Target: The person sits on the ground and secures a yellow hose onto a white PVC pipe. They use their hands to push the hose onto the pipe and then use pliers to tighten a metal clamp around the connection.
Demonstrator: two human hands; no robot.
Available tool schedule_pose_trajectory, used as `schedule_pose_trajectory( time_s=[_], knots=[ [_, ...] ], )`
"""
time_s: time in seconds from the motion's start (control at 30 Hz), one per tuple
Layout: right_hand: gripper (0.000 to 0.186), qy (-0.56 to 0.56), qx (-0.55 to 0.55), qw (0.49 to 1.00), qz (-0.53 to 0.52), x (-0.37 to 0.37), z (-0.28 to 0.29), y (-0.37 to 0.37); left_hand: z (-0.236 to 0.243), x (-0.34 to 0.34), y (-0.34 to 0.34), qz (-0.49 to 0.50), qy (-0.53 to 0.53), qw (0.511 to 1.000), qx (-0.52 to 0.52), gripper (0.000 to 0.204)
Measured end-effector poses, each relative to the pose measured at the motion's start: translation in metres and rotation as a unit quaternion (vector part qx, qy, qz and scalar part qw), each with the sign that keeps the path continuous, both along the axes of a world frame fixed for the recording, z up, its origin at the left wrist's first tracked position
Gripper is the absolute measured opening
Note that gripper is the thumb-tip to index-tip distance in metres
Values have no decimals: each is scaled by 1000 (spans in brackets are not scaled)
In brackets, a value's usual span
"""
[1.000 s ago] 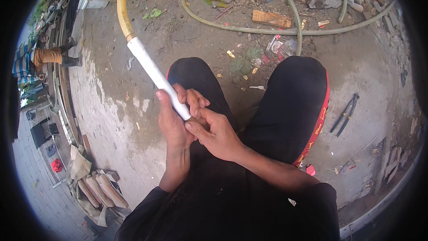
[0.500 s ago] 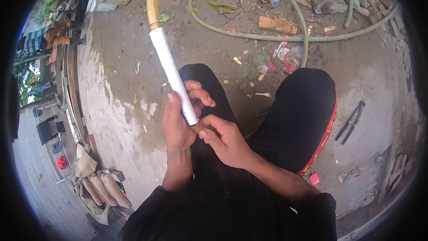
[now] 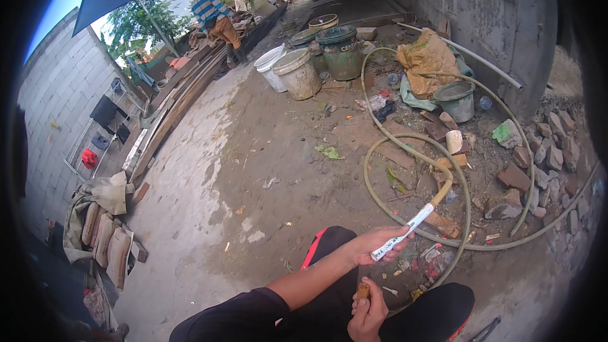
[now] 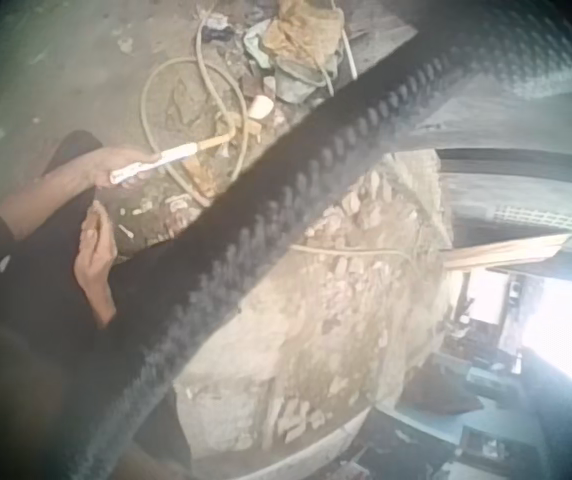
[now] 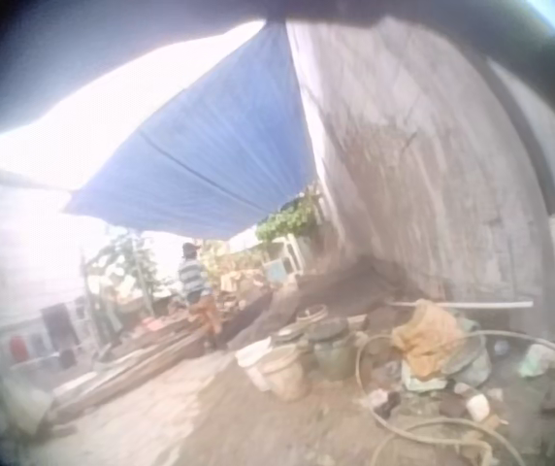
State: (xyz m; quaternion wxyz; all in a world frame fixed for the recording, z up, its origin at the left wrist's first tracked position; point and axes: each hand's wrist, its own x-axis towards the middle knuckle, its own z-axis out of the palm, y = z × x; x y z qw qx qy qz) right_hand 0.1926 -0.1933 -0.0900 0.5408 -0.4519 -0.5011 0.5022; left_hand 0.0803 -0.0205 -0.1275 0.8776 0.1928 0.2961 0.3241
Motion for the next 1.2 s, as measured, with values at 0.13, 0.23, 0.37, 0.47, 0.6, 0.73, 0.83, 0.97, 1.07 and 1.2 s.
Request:
schedule_pose_trajectory(
  time_s=[0.13, 0.23, 0.37, 0.47, 0.6, 0.73, 0.83, 0.97, 1.07, 1.2],
  knots=[
    [24, -83, 26, 996, -12, 3, 1, -10, 12, -2, 13, -20, -26, 999, 38, 14],
    [26, -113, 15, 990, 87, 12, 0, -11, 24, 5, 32, -17, -32, 999, 19, 11],
    [30, -137, 24, 989, 41, 9, 23, 15, 32, 31, 48, -6, -136, 989, -58, 56],
    [24, -152, 8, 988, 34, 13, 35, 37, 27, 23, 40, 52, -221, 972, -55, 47],
    [20, -181, 25, 983, 16, 23, 44, 58, 54, 31, 29, 81, -244, 964, -60, 39],
    [18, -191, 2, 982, -11, 26, 42, 57, 50, 31, 22, 72, -250, 964, -48, 38],
    [17, -234, 51, 970, -41, 20, 38, 58, 47, 31, 16, 113, -214, 968, -61, 39],
    [17, -286, 33, 957, -21, 21, 37, 53, 47, 35, 3, 179, -125, 976, -23, 38],
    [24, -237, 44, 970, -43, 24, 33, 51, 63, 46, -6, 215, -53, 975, -7, 39],
    [26, -190, 12, 979, -75, 23, 14, 47, 68, 51, -15, 308, -66, 948, 51, 41]
  ],
)
